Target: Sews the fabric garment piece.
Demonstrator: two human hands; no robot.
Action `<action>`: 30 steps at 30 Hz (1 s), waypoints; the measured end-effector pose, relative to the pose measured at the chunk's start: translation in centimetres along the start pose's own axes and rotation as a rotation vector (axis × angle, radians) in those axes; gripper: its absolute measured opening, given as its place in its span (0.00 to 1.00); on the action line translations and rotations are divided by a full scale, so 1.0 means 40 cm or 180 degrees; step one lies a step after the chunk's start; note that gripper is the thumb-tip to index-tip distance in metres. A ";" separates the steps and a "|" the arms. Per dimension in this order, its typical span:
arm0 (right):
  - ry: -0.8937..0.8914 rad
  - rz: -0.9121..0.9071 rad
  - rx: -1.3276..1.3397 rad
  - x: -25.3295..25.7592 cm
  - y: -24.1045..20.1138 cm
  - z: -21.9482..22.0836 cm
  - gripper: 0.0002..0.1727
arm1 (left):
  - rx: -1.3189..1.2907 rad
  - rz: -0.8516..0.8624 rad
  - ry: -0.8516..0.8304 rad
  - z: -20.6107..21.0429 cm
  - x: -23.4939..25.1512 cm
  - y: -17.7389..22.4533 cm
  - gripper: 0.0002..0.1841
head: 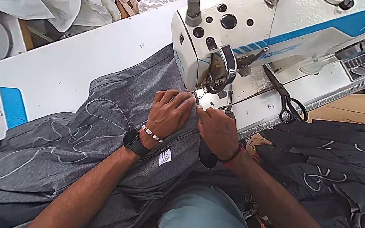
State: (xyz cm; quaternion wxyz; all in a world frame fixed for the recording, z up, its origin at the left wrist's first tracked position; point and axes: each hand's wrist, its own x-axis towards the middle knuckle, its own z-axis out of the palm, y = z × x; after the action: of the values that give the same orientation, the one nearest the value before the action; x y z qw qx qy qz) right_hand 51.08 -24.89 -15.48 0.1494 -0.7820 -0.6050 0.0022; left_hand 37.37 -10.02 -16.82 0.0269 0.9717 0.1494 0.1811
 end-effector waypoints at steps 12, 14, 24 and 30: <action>-0.0148 -0.0011 -0.0071 0.039 -0.006 -0.005 0.18 | 0.0043 0.0111 -0.0001 -0.008 0.014 -0.017 0.18; -0.0134 -0.0008 -0.0080 0.057 -0.007 -0.001 0.17 | 0.0031 0.0277 0.0025 -0.013 0.018 -0.026 0.16; 0.0177 0.0799 0.1074 0.006 0.047 -0.012 0.14 | -0.0850 -0.0074 -0.0242 -0.024 -0.045 0.040 0.17; 0.0209 0.1248 0.1151 0.005 0.021 -0.010 0.13 | -0.0609 0.0131 -0.0120 -0.001 -0.038 0.052 0.17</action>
State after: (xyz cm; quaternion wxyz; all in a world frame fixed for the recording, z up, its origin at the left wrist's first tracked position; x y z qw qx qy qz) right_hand 52.01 -24.99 -15.24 0.3030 -0.8445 -0.4266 0.1138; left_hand 36.58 -12.46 -17.07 0.1186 0.9708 0.1108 0.1768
